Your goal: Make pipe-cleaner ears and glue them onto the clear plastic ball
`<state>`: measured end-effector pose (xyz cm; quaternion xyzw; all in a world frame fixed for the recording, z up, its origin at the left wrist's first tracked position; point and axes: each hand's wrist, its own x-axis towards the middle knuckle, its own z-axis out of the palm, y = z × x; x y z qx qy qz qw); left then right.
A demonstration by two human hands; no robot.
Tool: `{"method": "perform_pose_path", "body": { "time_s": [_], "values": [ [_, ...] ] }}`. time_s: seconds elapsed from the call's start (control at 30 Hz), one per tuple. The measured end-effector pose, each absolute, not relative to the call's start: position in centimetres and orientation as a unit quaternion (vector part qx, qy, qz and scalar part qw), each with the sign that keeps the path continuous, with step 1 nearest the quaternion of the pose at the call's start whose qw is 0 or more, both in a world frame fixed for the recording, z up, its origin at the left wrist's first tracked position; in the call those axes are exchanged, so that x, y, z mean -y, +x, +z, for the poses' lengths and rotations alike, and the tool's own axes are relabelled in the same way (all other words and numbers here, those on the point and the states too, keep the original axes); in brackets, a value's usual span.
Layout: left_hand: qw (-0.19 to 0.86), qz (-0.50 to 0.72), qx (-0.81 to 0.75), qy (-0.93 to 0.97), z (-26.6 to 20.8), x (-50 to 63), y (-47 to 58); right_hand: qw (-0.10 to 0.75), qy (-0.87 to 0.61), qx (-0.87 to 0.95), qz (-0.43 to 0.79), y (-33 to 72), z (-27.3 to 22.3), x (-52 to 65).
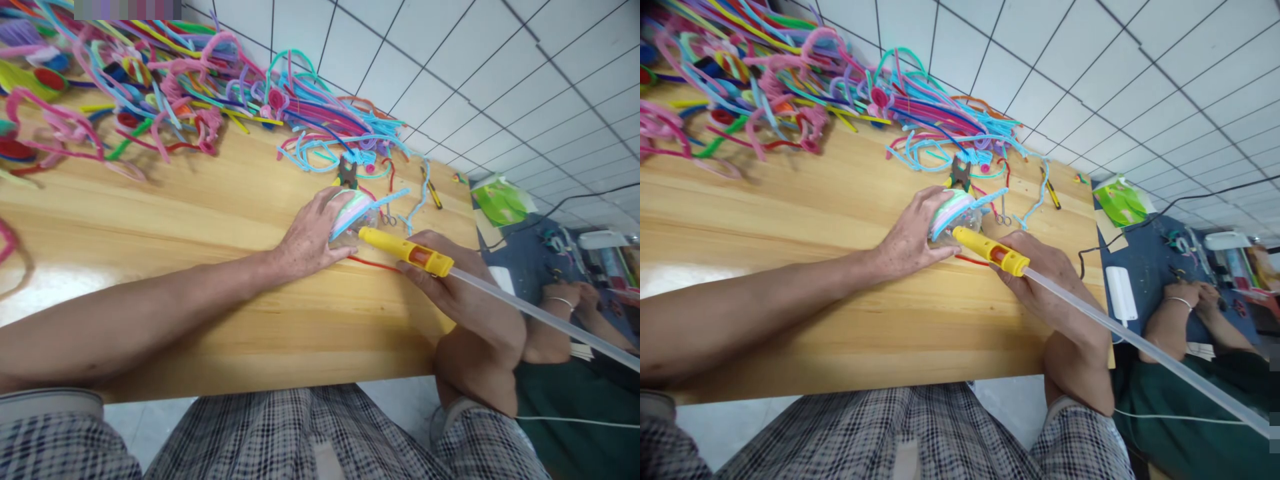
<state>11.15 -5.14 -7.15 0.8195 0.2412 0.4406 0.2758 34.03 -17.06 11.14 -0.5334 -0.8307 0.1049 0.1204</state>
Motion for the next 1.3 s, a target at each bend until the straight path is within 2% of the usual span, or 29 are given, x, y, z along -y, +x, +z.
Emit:
{"method": "perform_pose_path", "body": {
  "time_s": [1.3],
  "values": [
    [0.269, 0.443, -0.242, 0.82, -6.92, 5.23, 11.06, 0.113, -0.545, 0.827, 0.082, 33.84, 11.14, 17.18]
  ]
}}
